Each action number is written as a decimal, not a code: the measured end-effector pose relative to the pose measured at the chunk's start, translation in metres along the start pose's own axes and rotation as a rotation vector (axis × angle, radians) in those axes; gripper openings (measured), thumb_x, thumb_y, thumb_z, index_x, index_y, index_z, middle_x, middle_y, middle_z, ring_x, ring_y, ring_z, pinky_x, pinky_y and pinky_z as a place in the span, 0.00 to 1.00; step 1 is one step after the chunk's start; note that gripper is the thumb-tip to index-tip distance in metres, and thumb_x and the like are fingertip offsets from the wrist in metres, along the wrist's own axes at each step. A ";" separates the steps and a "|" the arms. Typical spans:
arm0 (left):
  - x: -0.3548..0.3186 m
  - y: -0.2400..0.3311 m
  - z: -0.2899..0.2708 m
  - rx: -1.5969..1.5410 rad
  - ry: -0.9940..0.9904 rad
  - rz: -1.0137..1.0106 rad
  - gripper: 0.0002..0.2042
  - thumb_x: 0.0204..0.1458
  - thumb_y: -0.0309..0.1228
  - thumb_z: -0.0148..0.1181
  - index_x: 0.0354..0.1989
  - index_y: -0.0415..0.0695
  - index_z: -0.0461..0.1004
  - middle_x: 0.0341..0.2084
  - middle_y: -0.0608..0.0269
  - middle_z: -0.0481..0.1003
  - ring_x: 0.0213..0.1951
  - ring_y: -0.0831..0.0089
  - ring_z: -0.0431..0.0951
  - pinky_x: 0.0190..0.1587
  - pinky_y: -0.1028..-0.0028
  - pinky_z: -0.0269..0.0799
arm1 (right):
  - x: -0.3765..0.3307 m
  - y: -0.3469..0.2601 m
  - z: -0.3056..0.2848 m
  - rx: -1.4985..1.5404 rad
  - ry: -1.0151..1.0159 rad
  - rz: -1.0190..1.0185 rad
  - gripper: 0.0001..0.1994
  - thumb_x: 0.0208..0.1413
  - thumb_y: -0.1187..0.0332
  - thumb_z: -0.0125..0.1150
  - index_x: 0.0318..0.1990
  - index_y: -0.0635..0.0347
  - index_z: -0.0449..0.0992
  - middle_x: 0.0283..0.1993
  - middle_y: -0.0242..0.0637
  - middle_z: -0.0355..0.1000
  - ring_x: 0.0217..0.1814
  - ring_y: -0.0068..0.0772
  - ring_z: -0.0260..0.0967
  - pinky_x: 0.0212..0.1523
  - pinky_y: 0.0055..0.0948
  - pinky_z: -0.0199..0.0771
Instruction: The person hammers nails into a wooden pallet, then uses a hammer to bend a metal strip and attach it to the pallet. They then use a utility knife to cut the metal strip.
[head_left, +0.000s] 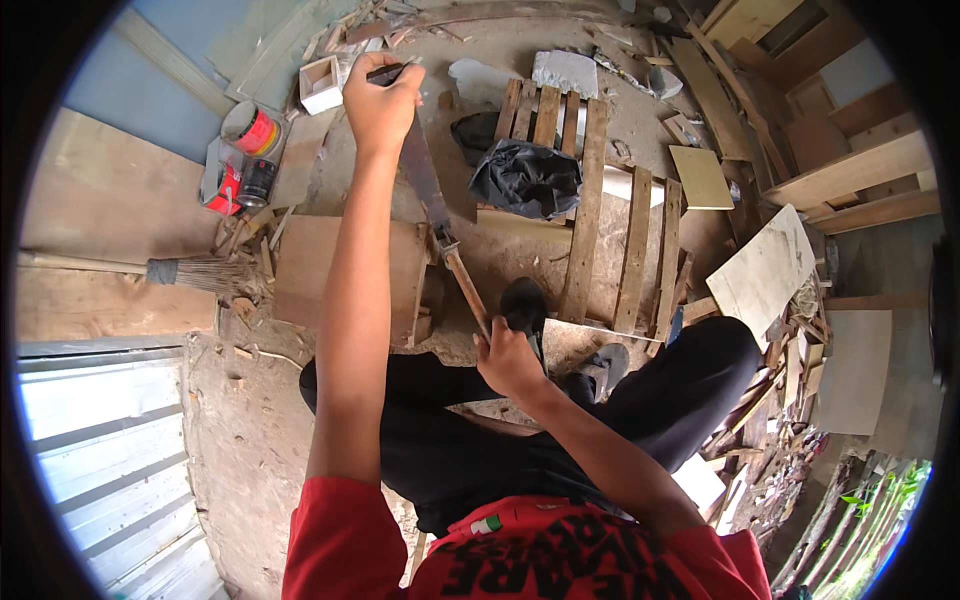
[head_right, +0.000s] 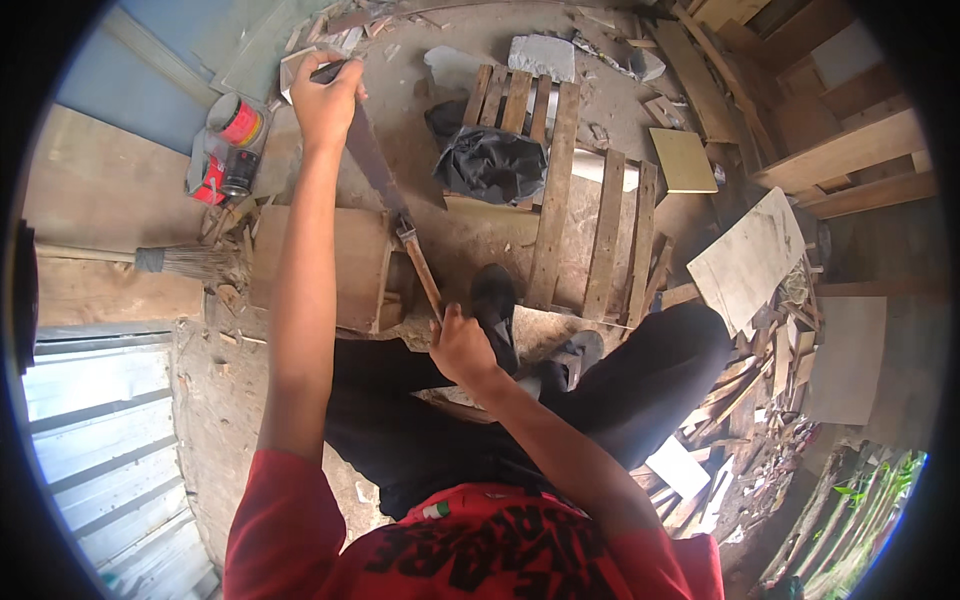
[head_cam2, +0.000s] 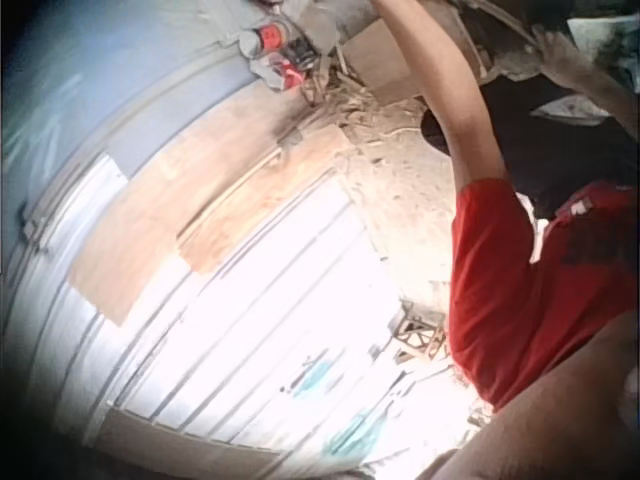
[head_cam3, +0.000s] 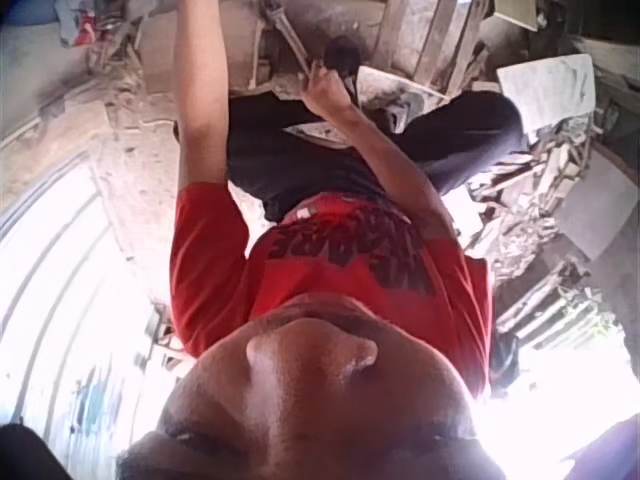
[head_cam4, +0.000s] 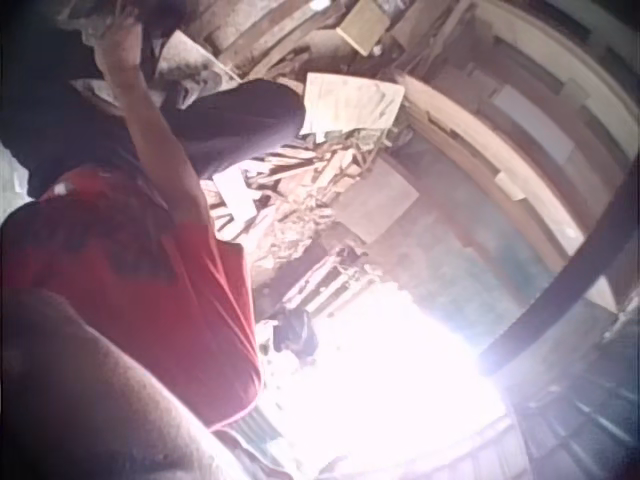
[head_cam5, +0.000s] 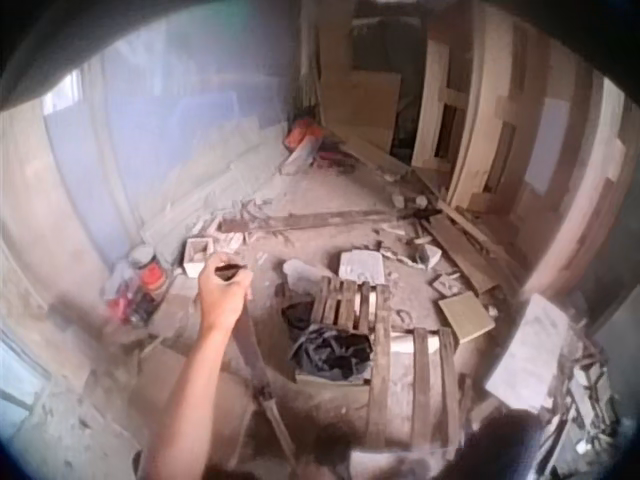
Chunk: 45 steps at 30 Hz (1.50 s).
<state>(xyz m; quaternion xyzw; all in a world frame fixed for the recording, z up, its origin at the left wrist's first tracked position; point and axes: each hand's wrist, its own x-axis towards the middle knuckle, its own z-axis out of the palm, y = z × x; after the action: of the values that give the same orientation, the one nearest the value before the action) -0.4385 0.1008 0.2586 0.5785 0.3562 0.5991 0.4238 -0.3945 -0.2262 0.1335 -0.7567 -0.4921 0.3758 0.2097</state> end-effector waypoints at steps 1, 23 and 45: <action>0.002 -0.003 0.004 0.003 -0.001 0.006 0.10 0.46 0.22 0.64 0.35 0.37 0.70 0.16 0.62 0.74 0.17 0.77 0.73 0.22 0.76 0.68 | 0.000 -0.001 0.000 -0.015 -0.004 0.008 0.16 0.62 0.64 0.54 0.43 0.73 0.64 0.26 0.66 0.73 0.30 0.68 0.75 0.29 0.55 0.79; -0.011 0.009 0.049 0.200 0.016 0.014 0.16 0.42 0.27 0.65 0.40 0.34 0.75 0.31 0.51 0.81 0.35 0.66 0.81 0.44 0.70 0.75 | -0.003 -0.011 -0.057 -0.073 0.119 -0.116 0.53 0.52 0.34 0.60 0.64 0.80 0.52 0.57 0.75 0.61 0.61 0.71 0.63 0.60 0.54 0.67; -0.001 -0.003 -0.038 0.106 0.237 0.044 0.13 0.39 0.30 0.68 0.30 0.36 0.74 0.20 0.59 0.78 0.24 0.75 0.77 0.31 0.72 0.74 | 0.044 0.082 0.044 -0.302 0.059 -0.232 0.54 0.52 0.44 0.68 0.69 0.78 0.44 0.68 0.75 0.48 0.68 0.70 0.54 0.64 0.56 0.61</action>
<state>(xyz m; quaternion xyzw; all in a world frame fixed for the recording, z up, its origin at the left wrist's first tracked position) -0.4764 0.1032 0.2527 0.5329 0.4220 0.6528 0.3343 -0.3705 -0.2241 0.0338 -0.7283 -0.6206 0.2486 0.1502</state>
